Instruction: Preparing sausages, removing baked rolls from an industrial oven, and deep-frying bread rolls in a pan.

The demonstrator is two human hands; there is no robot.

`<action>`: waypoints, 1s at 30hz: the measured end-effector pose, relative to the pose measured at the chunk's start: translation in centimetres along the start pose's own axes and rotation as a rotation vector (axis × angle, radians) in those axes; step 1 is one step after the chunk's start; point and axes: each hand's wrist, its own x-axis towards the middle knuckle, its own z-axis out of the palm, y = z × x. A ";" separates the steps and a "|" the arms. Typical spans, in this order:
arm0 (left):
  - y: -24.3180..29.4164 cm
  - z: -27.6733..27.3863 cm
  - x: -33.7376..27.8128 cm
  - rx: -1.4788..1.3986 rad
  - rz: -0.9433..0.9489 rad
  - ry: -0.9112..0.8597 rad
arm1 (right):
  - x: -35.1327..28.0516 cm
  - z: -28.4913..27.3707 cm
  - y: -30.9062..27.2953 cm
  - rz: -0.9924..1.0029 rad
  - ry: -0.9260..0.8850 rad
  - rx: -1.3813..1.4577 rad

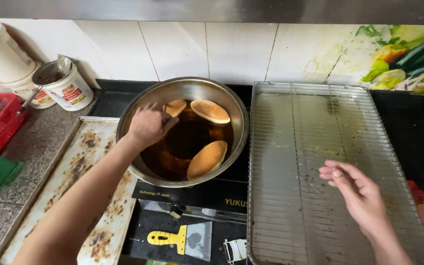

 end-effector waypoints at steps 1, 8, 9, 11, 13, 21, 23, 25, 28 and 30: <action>0.0 0.2 0.3 0.136 0.039 -0.097 | -0.2 -0.1 -0.2 0.008 0.004 0.007; 1.5 0.0 1.5 0.588 0.253 -0.246 | -0.2 -0.9 1.3 0.018 0.027 0.071; 1.6 0.2 1.6 0.588 0.257 -0.246 | -0.2 -0.9 1.3 0.020 0.030 0.072; 1.7 0.7 2.0 0.618 0.258 -0.243 | -0.2 -0.9 1.3 -0.026 0.010 0.034; 1.5 1.8 2.4 0.651 0.244 -0.253 | -0.2 -0.9 1.4 -0.015 0.012 0.051; 1.1 3.9 3.1 0.802 0.314 -0.214 | -0.2 -1.2 1.7 0.065 0.039 0.076; 1.3 3.9 3.0 0.893 0.393 -0.198 | 0.0 -1.4 2.8 0.038 0.030 0.107; 1.8 3.2 3.0 0.921 0.408 -0.168 | -0.2 -1.3 2.1 0.052 0.037 0.098; 2.4 2.4 3.2 0.955 0.397 -0.186 | -0.2 -1.3 2.0 0.051 0.025 0.059; 2.3 2.5 3.4 0.965 0.368 -0.233 | -0.1 -1.1 1.8 0.031 0.003 0.031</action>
